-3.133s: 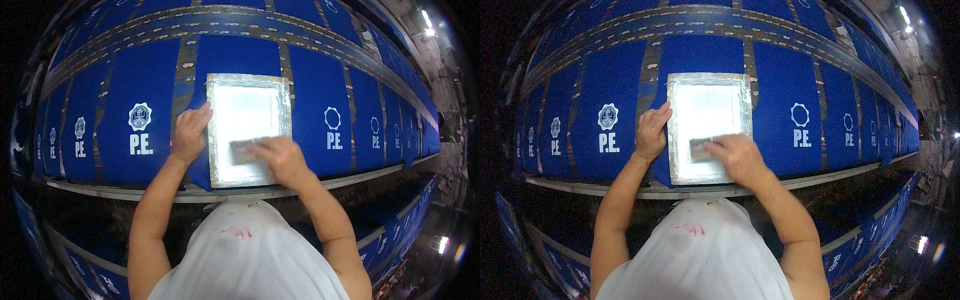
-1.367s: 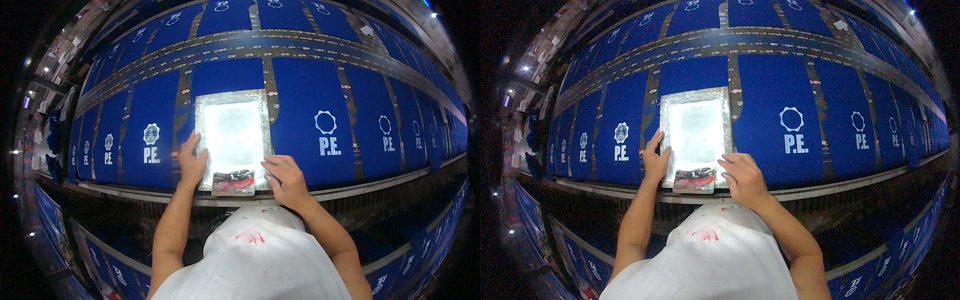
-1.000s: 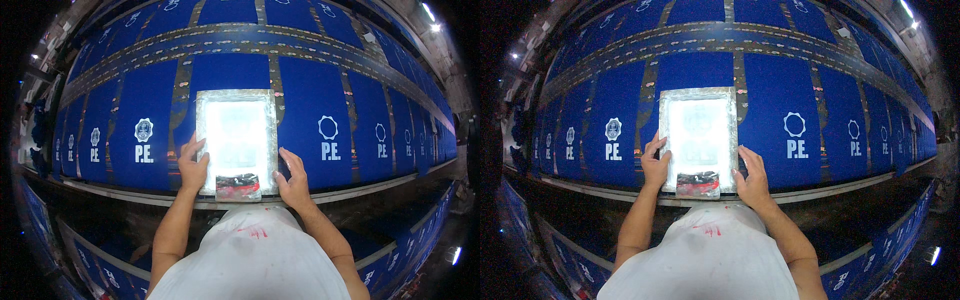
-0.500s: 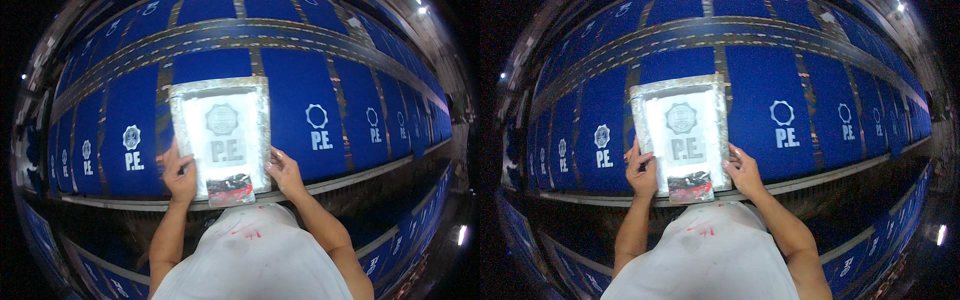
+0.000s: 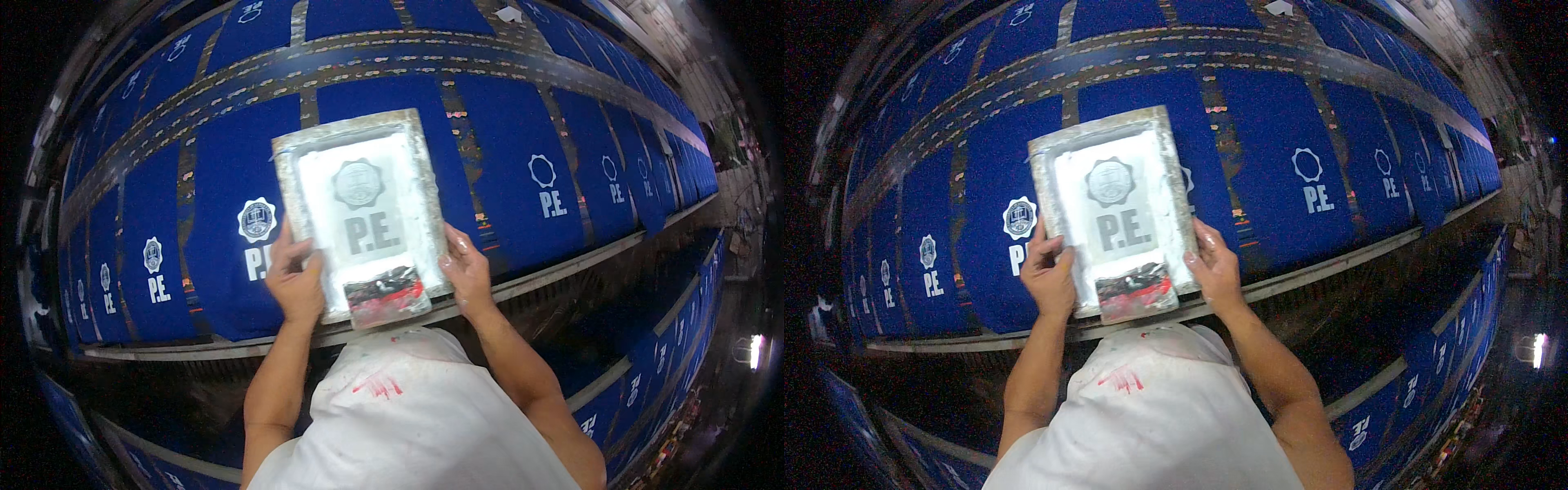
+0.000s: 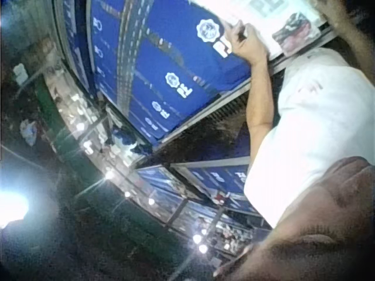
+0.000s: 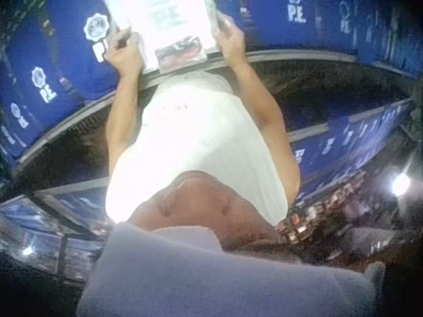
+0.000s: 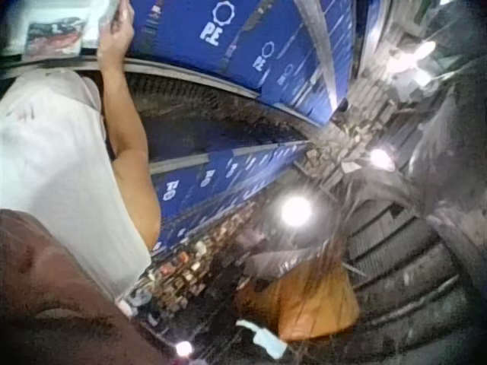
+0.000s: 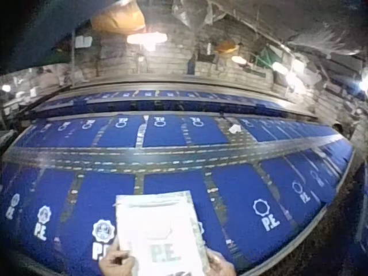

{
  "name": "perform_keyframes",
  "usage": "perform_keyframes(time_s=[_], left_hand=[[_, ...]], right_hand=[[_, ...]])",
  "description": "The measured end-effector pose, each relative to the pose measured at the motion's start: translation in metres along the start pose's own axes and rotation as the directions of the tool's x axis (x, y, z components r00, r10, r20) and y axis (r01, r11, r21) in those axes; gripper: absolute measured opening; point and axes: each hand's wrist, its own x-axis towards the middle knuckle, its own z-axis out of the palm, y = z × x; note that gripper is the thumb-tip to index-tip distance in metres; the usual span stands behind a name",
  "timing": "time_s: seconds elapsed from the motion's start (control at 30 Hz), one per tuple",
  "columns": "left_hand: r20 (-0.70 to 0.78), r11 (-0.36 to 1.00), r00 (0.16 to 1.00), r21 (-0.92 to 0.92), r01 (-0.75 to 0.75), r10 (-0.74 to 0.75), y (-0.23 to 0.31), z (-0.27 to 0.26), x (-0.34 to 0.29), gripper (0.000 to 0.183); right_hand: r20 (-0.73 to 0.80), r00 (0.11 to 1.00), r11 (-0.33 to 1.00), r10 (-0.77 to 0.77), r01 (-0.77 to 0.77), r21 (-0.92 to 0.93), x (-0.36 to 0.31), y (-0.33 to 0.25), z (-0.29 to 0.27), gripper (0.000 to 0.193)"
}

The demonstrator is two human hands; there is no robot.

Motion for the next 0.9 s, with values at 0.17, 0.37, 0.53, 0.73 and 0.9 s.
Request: perform_keyframes(time_s=[0.17, 0.37, 0.53, 0.73, 0.9], left_hand=[[0.048, 0.995, 0.999, 0.098, 0.006, -0.011, -0.007, 0.082, -0.024, 0.03], [0.041, 0.986, 0.985, 0.013, 0.169, -0.169, -0.013, 0.107, -0.032, 0.026], [0.035, 0.967, 0.97, -0.083, 0.242, -0.239, -0.018, 0.109, -0.033, 0.023], [0.04, 0.957, 0.961, -0.083, 0.278, -0.275, -0.018, 0.112, -0.031, 0.021], [0.044, 0.954, 0.954, -0.02, 0.298, -0.297, -0.017, 0.112, -0.031, 0.018]], right_hand=[[-0.043, 0.999, 0.994, 0.01, -0.015, -0.113, 0.006, -0.016, -0.083, 0.069], [-0.036, 0.999, 0.984, 0.034, -0.04, -0.173, 0.008, -0.012, -0.116, 0.072], [0.013, 1.0, 0.945, -0.005, 0.009, -0.327, 0.009, -0.008, -0.129, 0.07], [0.032, 0.999, 0.924, -0.034, 0.044, -0.379, 0.013, -0.01, -0.136, 0.069], [0.037, 0.999, 0.924, -0.022, 0.035, -0.38, 0.012, -0.011, -0.139, 0.068]])
